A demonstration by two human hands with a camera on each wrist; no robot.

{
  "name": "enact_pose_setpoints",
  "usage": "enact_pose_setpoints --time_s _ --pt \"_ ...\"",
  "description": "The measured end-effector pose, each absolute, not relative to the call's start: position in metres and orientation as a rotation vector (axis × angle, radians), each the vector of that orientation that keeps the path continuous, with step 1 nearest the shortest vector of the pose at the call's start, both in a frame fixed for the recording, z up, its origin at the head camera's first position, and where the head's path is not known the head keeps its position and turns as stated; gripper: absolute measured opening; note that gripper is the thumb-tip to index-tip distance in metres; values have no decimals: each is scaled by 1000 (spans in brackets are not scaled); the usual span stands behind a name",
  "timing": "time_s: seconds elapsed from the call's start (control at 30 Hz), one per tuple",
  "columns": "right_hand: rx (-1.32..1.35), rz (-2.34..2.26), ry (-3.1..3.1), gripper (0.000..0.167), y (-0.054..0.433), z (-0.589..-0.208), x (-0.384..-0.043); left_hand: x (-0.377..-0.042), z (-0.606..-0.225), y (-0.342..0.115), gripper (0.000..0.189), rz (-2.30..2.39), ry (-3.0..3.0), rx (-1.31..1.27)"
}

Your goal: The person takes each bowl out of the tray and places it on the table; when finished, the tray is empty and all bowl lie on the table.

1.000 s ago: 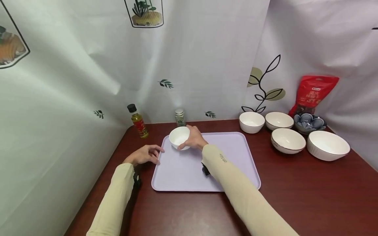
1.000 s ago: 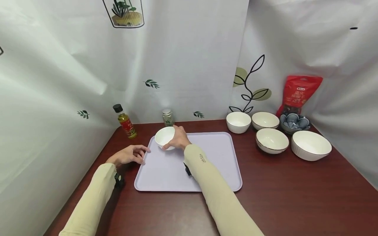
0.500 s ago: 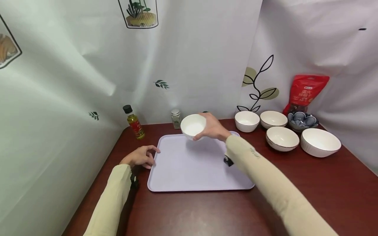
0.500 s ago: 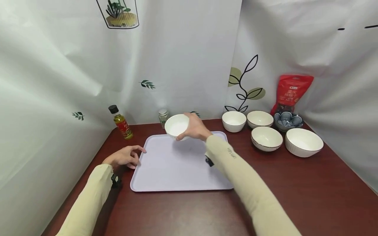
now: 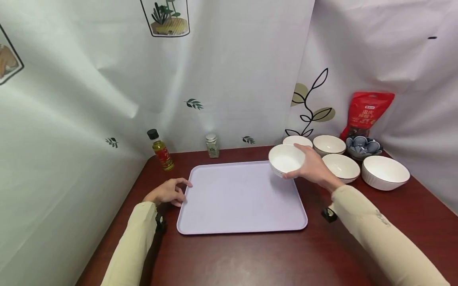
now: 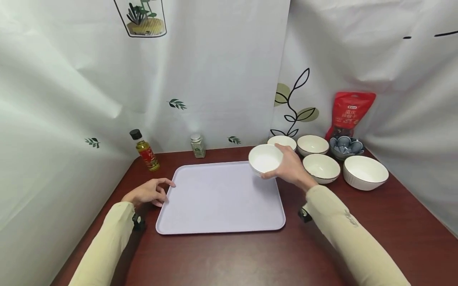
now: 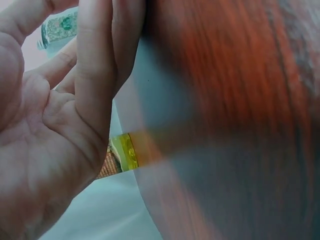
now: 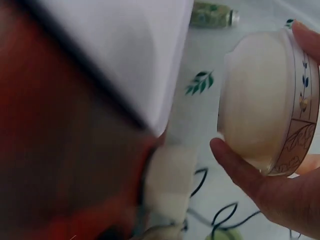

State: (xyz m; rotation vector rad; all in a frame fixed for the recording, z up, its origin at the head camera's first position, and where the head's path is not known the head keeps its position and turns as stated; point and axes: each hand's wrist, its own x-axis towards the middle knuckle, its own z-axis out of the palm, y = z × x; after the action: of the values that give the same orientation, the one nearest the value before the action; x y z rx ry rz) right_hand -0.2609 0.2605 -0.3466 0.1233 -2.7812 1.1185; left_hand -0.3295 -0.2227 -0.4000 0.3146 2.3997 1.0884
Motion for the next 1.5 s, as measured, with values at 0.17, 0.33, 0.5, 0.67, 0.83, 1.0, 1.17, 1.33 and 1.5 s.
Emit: enact_pose_setpoints --time_s 0.17,0.33,0.5,0.67,0.83,1.0,1.17,1.33,1.5 --pt "48 1039 -2775 113 281 -361 -249 -330 -397 -227 50 1093 2404 331" --pt "97 1013 -2705 98 287 -372 -247 -330 -394 -232 50 1053 2437 299" --pt "108 1004 -2695 100 284 -379 -249 -328 -395 -239 51 1055 2439 286" --pt "61 1043 -2716 104 280 -387 -250 -326 -396 -248 51 1082 2425 292" --pt "-43 1153 -2738 113 276 -394 -253 -325 -396 -253 52 1108 2411 311" --pt "-93 1142 -2724 109 272 -399 -259 -328 -397 -253 52 1107 2399 326" --pt "-78 1053 -2709 106 270 -399 -263 -330 -399 -252 52 1104 2397 328" --pt "-123 1013 -2802 117 274 -394 -252 -331 -401 -250 52 1119 2378 355" --pt "-105 848 -2929 111 281 -387 -235 -330 -401 -248 52 1111 2381 347"
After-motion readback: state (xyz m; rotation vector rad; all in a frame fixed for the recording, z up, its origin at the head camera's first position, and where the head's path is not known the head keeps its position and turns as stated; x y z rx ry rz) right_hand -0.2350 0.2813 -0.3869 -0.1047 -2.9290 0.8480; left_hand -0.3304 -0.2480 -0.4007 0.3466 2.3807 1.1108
